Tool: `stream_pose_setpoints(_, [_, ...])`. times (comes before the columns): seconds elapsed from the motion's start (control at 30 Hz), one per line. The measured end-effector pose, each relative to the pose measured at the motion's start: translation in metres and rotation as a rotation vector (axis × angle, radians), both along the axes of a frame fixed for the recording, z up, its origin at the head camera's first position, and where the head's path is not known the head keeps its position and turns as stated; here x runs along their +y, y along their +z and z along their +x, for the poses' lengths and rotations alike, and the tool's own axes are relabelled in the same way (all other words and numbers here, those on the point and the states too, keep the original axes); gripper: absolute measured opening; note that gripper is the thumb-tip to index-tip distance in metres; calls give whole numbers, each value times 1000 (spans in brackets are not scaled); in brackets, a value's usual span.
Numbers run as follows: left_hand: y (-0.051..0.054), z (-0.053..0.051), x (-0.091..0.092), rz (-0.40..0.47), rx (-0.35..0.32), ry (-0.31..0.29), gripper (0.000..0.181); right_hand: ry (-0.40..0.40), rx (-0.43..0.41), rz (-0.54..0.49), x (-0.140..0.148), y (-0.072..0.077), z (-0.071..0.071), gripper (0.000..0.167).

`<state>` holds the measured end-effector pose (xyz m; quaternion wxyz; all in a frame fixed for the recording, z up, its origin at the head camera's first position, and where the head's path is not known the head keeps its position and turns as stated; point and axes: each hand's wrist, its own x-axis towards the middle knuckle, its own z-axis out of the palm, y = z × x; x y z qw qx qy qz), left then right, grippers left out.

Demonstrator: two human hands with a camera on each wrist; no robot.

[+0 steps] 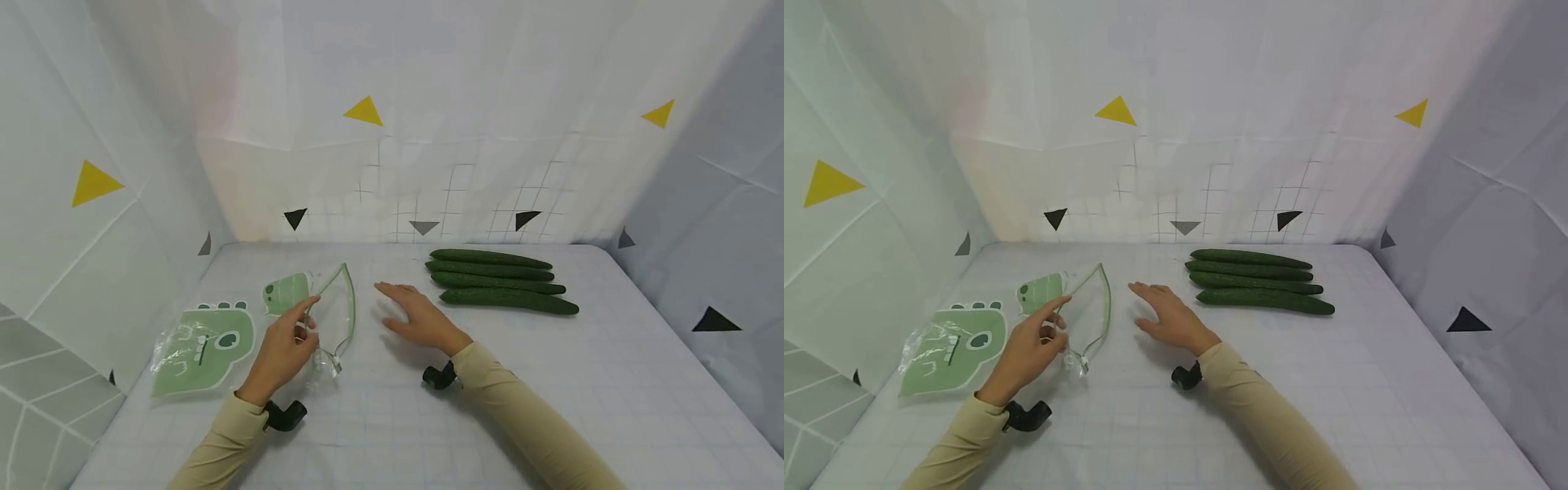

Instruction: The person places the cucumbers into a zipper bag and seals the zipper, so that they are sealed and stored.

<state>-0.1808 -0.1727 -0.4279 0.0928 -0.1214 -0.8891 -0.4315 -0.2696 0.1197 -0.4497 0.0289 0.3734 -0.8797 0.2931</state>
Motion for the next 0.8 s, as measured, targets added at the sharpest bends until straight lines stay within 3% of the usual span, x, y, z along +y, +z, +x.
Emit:
stream_pose_setpoints(0.53, [-1,0,2,46,-93,21,69,-167,36,-12,88,19,15,71])
stream_pose_setpoints(0.8, [1,-1,-1,84,-123,24,69,-242,54,9,126,13,27,70])
